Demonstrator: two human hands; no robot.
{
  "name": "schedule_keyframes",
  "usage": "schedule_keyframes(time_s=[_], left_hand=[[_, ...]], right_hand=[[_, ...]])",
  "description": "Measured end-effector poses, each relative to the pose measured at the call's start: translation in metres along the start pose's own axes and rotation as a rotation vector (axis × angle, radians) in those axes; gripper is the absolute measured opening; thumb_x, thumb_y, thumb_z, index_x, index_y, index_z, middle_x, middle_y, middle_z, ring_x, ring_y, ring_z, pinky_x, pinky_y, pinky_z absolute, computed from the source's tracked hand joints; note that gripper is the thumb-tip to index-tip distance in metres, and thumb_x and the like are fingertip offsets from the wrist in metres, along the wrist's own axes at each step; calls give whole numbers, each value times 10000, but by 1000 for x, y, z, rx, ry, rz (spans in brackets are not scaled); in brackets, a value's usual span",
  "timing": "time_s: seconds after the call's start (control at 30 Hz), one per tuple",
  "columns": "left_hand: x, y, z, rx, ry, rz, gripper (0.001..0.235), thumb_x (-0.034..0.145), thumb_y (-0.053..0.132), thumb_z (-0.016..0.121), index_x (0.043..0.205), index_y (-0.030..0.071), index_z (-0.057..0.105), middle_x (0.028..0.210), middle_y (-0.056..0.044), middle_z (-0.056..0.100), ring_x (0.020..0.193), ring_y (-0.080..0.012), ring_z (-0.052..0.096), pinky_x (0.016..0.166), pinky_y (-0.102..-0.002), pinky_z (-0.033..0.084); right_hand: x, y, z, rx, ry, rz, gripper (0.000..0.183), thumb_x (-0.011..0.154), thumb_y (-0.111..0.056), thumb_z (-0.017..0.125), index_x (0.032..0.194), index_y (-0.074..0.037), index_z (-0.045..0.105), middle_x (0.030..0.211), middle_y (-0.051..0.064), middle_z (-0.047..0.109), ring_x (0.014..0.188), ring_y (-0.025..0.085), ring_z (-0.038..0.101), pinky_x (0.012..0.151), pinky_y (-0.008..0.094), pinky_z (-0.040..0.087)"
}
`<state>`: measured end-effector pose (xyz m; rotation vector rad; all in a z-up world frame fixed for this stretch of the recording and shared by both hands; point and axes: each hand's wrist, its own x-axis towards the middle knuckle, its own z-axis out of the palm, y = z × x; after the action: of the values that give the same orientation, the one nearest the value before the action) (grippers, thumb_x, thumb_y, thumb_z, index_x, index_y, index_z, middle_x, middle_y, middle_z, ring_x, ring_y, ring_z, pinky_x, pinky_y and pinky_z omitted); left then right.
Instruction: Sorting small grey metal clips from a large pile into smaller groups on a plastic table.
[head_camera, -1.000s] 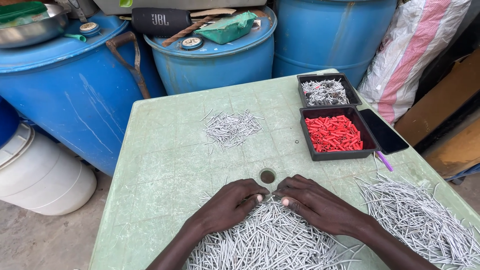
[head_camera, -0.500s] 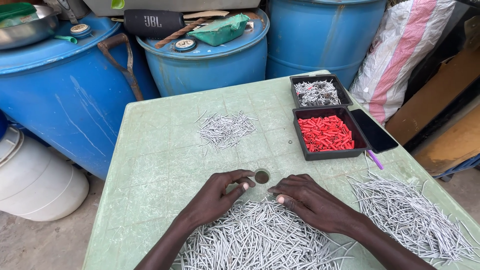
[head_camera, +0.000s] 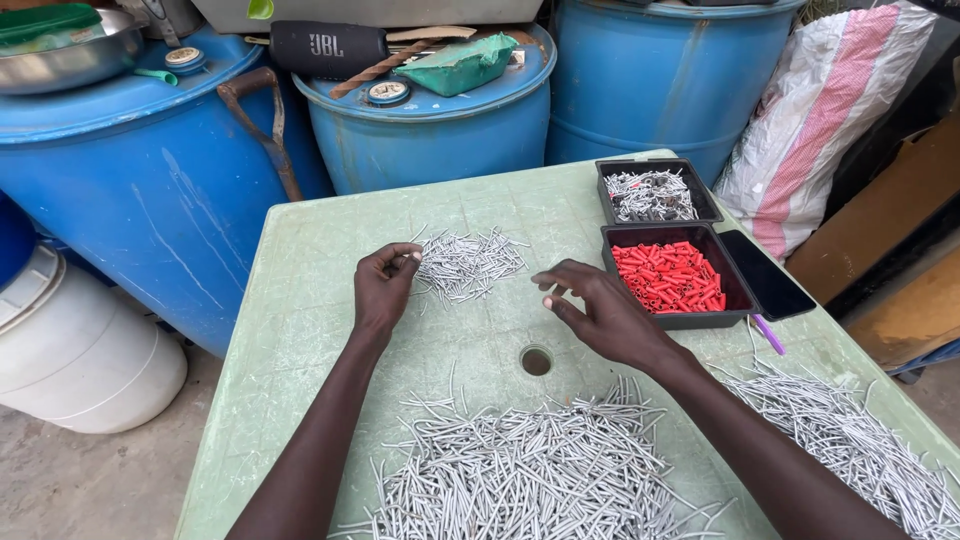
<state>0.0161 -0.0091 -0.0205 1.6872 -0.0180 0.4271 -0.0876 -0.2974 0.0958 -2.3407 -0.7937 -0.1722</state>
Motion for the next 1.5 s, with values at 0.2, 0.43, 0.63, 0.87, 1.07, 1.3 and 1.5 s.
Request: schedule_keyframes(time_s=[0.2,0.43,0.63,0.87,1.07,1.3,1.5], left_hand=[[-18,27,6,-127,-23,16,196,964,120,566,897,71,743,536,62,420,542,-8,414,543,-182,357],[-14,13,2,-231,-17,-36,200,963,116,530,850,51,681,512,20,431,479,-33,427,504,-191,347],[-12,13,1,-291,13,-73,175,960,118,521,859,66,653,513,16,422,465,-42,421,488,-189,333],[-3,4,-1,-146,73,56,91,883,33,635,928,76,702,619,21,524,543,-28,501,523,-176,382],[-6,5,-18,595,-124,225,263,790,-37,646,973,125,743,1077,-54,614,1099,-275,568,943,-421,465],[-1,0,-19,432,-57,178,109,861,50,680,912,142,706,930,-25,657,994,-251,634,864,-383,498],[2,1,-26,76,27,82,100,926,46,644,946,120,707,862,-39,757,856,-90,677,786,-259,529]], right_hand=[[78,40,46,-61,-6,-50,215,847,-71,711,1061,-51,725,906,86,664,860,243,665,765,357,548],[131,35,88,-178,-147,-204,119,828,-79,723,945,-61,719,840,91,602,891,308,633,807,435,521],[154,54,113,-240,-180,-185,33,828,-108,709,837,-81,691,776,57,576,850,288,630,774,423,512],[153,69,101,450,-12,43,58,876,-67,626,897,-20,653,759,86,639,718,138,652,585,249,546],[142,60,87,933,-18,385,120,907,-107,500,1017,-80,542,634,62,499,478,112,509,373,211,413],[146,78,107,394,-19,84,62,876,-78,669,916,-90,715,454,-61,377,474,51,344,479,208,284],[169,41,99,38,-152,0,156,844,-72,676,930,-139,788,466,35,462,507,178,478,582,328,444]])
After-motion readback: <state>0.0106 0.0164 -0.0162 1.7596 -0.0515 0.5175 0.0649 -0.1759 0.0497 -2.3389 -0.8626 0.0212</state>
